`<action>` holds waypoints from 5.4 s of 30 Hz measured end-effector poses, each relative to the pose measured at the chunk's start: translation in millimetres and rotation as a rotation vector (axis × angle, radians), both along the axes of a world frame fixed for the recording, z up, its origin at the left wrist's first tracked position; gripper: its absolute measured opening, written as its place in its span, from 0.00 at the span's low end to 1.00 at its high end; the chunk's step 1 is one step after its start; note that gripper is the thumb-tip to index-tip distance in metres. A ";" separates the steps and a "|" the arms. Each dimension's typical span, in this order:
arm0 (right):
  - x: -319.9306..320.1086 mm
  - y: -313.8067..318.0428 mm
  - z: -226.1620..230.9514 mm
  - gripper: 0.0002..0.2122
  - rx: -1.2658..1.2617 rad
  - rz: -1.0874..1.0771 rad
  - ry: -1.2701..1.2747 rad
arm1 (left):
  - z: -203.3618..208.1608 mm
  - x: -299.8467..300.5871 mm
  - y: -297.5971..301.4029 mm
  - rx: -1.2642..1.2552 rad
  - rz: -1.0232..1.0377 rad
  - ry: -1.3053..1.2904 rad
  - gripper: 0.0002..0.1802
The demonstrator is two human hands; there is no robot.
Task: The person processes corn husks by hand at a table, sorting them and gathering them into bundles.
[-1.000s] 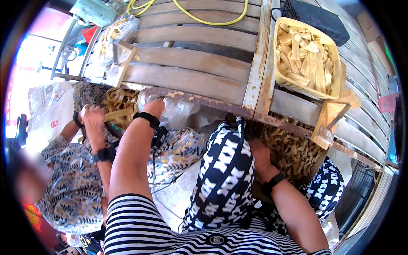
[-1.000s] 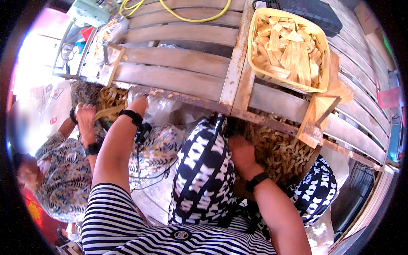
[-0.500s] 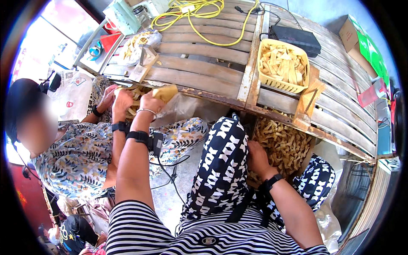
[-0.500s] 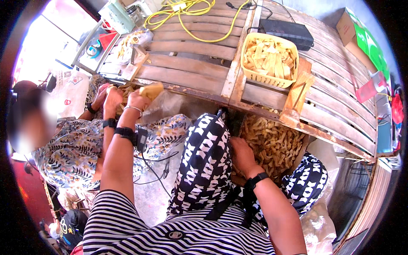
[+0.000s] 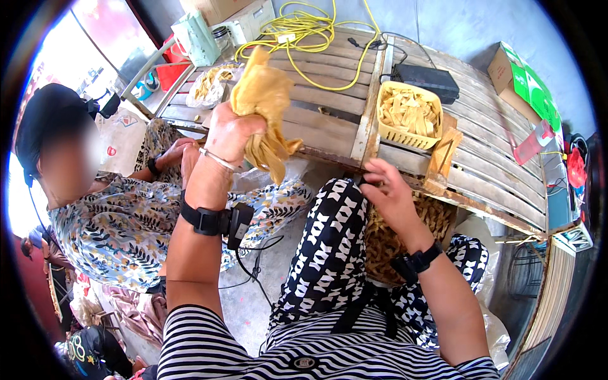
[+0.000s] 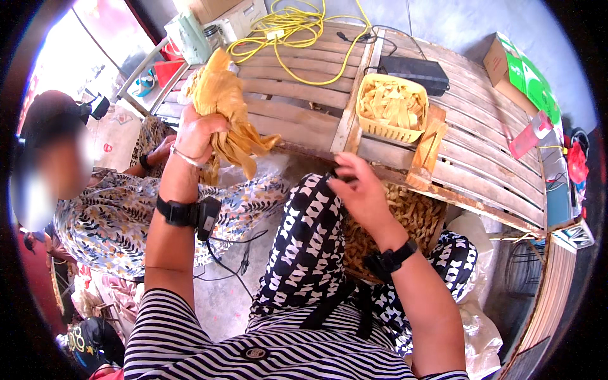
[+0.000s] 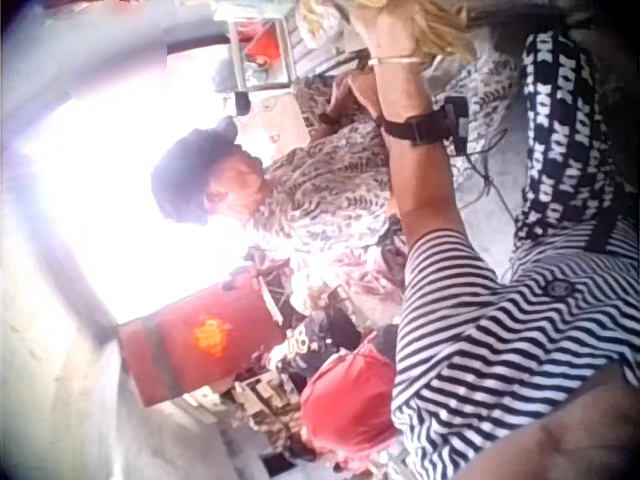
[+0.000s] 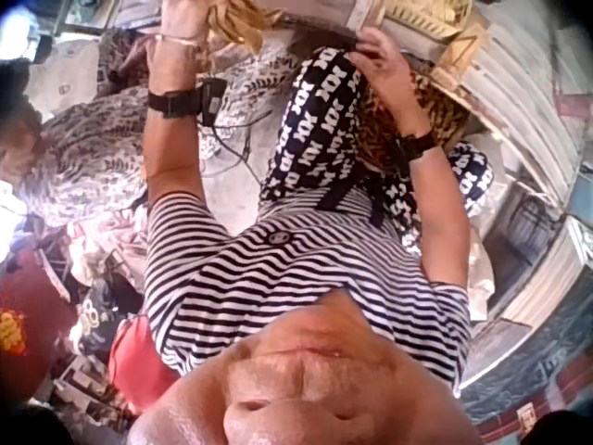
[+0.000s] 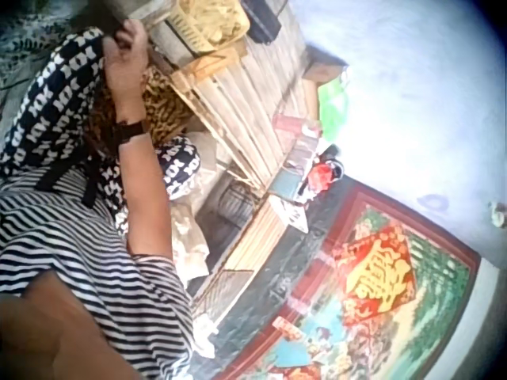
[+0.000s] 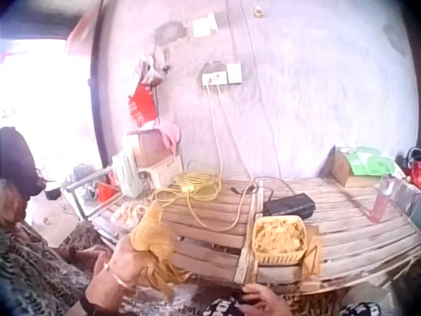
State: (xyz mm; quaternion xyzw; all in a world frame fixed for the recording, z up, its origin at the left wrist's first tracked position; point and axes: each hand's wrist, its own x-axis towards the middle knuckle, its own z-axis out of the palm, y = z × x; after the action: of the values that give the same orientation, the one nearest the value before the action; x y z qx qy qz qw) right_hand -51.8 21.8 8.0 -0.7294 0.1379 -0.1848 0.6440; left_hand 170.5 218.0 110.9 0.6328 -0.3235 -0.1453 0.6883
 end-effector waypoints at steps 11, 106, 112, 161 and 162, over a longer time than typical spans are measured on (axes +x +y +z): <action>51.3 45.6 83.6 0.31 0.090 0.092 -0.312 | 65.1 -84.7 -69.4 -0.206 -0.484 -0.166 0.20; -107.9 -17.4 -106.6 0.13 0.002 0.231 0.795 | -165.2 -159.1 -146.5 0.616 -0.499 -0.518 0.14; -143.2 -64.0 66.8 0.13 -0.032 0.139 0.469 | -129.3 -206.6 -152.3 0.266 -0.664 -0.489 0.15; -121.0 -143.7 22.2 0.10 -0.332 -0.308 -0.179 | -74.7 -197.4 -268.5 0.379 -1.564 0.219 0.13; -124.6 -145.4 26.0 0.11 -0.192 -0.370 -0.051 | -64.8 -193.9 -268.3 0.380 -1.489 0.124 0.12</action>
State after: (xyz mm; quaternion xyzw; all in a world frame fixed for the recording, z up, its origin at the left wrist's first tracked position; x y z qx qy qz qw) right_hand -176.4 -123.6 34.0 -0.7450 0.2350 -0.3304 0.5298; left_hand -23.4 -50.3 46.2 0.3462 -0.5945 -0.6584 0.3053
